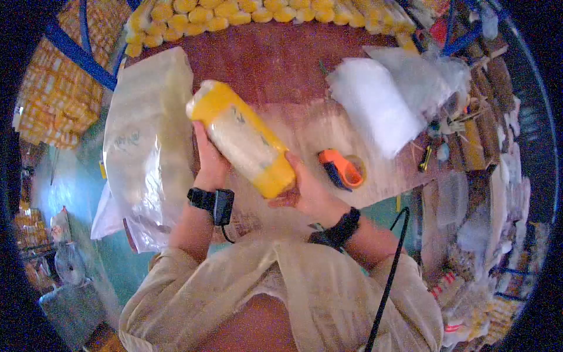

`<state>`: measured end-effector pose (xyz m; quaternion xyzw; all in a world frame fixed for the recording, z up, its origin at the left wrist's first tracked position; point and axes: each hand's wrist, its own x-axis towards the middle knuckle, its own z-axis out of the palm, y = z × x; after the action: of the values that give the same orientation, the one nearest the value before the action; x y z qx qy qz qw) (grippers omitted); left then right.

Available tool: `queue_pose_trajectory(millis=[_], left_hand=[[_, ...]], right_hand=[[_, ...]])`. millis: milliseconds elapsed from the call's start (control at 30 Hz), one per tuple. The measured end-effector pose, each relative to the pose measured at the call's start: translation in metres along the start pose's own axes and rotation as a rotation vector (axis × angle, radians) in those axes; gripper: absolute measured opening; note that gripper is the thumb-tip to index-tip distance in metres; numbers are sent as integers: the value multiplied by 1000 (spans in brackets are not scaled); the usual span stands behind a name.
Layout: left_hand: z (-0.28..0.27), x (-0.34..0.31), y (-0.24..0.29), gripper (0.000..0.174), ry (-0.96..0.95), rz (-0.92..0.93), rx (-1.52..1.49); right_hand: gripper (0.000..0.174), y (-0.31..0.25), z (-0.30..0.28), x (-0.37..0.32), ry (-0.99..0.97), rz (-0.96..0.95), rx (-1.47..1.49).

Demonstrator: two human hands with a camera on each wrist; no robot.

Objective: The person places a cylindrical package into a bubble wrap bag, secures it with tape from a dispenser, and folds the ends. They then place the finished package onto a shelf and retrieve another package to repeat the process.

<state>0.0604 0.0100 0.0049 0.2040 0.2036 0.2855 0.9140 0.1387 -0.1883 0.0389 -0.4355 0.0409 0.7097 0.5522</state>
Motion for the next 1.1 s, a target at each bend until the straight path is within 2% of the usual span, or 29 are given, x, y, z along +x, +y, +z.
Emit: queue_pose_trajectory(millis=[33,133,200,233,300,333,433,533,600,667,700,767,867,933,967,1033,1067,1100], left_hand=[[-1,0,-3,66,-10,-23,54],[2,-1,-12,64,-85,-97,-98],[14,-3,-22,66,-114,-132,-171],[21,-4,-31,66,-57,-127,-116],[34,-5,-48,68,60,-115,-9],[35,-6,-53,69,-34,-151,-69],[55,-15,-69,70,3,-161,-82],[62,-22,-91,73,65,-112,-17],[80,-23,-95,74,132,-49,102],[79,-24,-102,74,11,4,-7],[79,-23,-104,73,-52,34,-70],[85,-19,-105,70,14,42,-37],[92,2,-105,65,42,99,47],[102,11,-101,63,59,151,162],[109,12,-101,64,-2,149,139],[124,11,-98,65,-118,143,92],[132,13,-100,73,-173,182,150],[151,11,-98,75,-60,98,260]], right_hand=[[63,-2,-14,1,-164,93,-22],[73,-23,-33,2,-8,-82,-414],[76,-49,-25,-2,167,-629,-766],[79,-57,-19,-4,251,-903,-928],[79,-60,-18,-1,118,-938,-1413],[80,-66,-17,0,43,-965,-1656],[85,-68,-23,-19,66,-935,-1708],[84,-75,-28,-37,32,-779,-1805],[80,-77,-31,-67,-166,-847,-1919],[84,-73,-58,-78,-297,-1033,-1830],[85,-75,-71,-82,-179,-972,-1638],[88,-82,-88,-85,20,-843,-1260],[102,-92,-93,-68,-159,-807,-1032],[90,-106,-93,-68,-202,-691,-821],[85,-110,-93,-68,-226,-625,-715],[74,-126,-91,-70,-369,-587,-249],[68,-134,-90,-69,-436,-555,-12],[62,-141,-93,-68,-419,-484,138]])
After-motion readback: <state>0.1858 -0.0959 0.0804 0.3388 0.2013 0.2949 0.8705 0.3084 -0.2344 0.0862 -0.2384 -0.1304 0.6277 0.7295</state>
